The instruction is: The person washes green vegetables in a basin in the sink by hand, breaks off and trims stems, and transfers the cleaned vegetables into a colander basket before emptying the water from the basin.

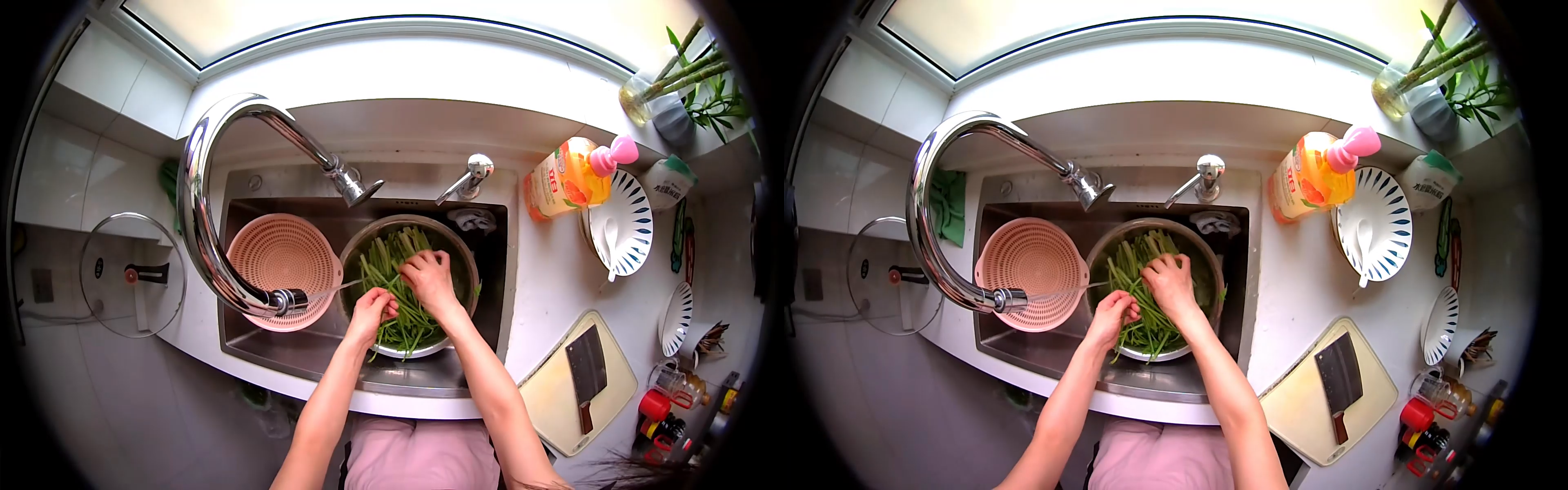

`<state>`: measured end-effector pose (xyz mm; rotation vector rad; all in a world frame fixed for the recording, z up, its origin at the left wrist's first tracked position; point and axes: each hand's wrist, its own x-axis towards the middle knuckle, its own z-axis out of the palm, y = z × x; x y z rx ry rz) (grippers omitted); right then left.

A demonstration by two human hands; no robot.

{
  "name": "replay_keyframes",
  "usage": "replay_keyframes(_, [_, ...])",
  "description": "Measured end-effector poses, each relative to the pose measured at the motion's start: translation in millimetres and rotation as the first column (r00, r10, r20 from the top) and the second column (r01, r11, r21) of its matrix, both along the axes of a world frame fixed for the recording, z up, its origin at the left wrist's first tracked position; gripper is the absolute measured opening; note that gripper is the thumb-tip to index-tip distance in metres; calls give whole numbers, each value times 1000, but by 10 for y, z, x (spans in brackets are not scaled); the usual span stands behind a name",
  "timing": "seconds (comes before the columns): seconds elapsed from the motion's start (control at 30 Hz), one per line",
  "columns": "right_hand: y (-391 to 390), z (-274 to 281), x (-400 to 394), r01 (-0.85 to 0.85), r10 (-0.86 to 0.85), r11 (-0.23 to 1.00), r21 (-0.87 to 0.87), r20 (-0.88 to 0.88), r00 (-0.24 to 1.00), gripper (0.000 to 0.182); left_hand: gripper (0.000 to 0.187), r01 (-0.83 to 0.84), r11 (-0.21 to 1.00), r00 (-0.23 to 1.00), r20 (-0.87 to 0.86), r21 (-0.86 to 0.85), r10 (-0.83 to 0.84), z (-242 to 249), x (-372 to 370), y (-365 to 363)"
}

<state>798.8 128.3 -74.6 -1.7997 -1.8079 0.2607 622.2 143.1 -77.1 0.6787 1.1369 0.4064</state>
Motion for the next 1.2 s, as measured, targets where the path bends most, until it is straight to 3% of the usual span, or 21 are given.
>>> replay_keyframes(0.07, [-62,7,-56,26,-27,998,52,21,999,10,11,-67,998,998,2,8,67,-69,19,22])
replay_keyframes(0.17, [-239,45,-223,18,-20,999,-32,-77,997,9,10,-231,963,967,-77,136,243,-183,51,42])
replay_keyframes(0.3, [-472,142,-480,86,-103,993,-84,-232,967,11,9,-293,935,950,-44,202,308,-157,167,46])
replay_keyframes(0.37, [-533,166,-473,144,-376,906,-398,-600,706,16,8,-393,909,917,-10,139,398,-190,131,68])
replay_keyframes(0.4, [-556,251,-394,54,-453,844,-534,-653,607,22,7,-483,872,875,20,72,483,-203,103,70])
replay_keyframes(0.5, [-733,157,-287,80,-506,840,-537,-721,474,21,7,-492,868,870,79,74,486,-194,-99,223])
replay_keyframes(0.53, [-786,114,-244,109,-565,815,-568,-741,364,21,7,-491,868,870,89,69,485,-157,-161,263])
replay_keyframes(0.6, [-820,179,-96,271,-629,776,-569,-673,390,21,11,-531,837,847,98,131,522,-211,-315,334])
replay_keyframes(0.67, [-748,175,-70,343,-687,726,-596,-623,374,23,28,-433,880,901,128,197,415,-338,-416,361])
replay_keyframes(0.73, [-660,-75,-211,224,-548,836,-501,-746,378,25,44,-385,900,917,-25,206,398,-266,-201,295])
replay_keyframes(0.8, [-544,-127,-320,210,-359,923,-321,-527,770,31,49,-181,882,915,-254,434,313,-348,-85,193])
replay_keyframes(0.83, [-516,-152,-304,319,-448,883,-345,-415,792,33,47,27,887,890,-415,460,188,-365,-115,167])
replay_keyframes(0.87, [-493,-179,-276,425,-531,833,-353,-296,794,36,46,235,862,820,-568,449,73,-413,-161,126])
replay_keyframes(0.9, [-516,-283,-179,463,-572,812,-355,-329,751,37,38,406,824,707,-708,396,-8,-328,-155,68])
replay_keyframes(0.93, [-597,-369,-105,513,-611,784,-350,-288,738,32,35,674,667,518,-846,316,-123,-249,-148,17])
replay_keyframes(1.0, [-677,-125,-2,389,-591,681,-621,-153,792,26,33,905,404,207,-967,131,-149,-117,-107,-131])
replay_keyframes(1.03, [-718,-57,-32,319,-524,586,-745,-48,850,29,31,938,330,152,-982,108,-112,-242,-159,-185])
replay_keyframes(1.07, [-748,-44,-93,223,-368,523,-823,18,930,38,31,937,334,152,-981,105,-118,-266,-158,-204])
replay_keyframes(1.13, [-771,-21,-250,92,-144,463,-882,28,989,39,27,970,234,-4,-963,-70,-270,-311,-142,-150])
replay_keyframes(1.2, [-762,-183,-385,64,-108,447,-892,17,994,39,21,982,180,-7,-955,-64,-298,-224,-129,-110])
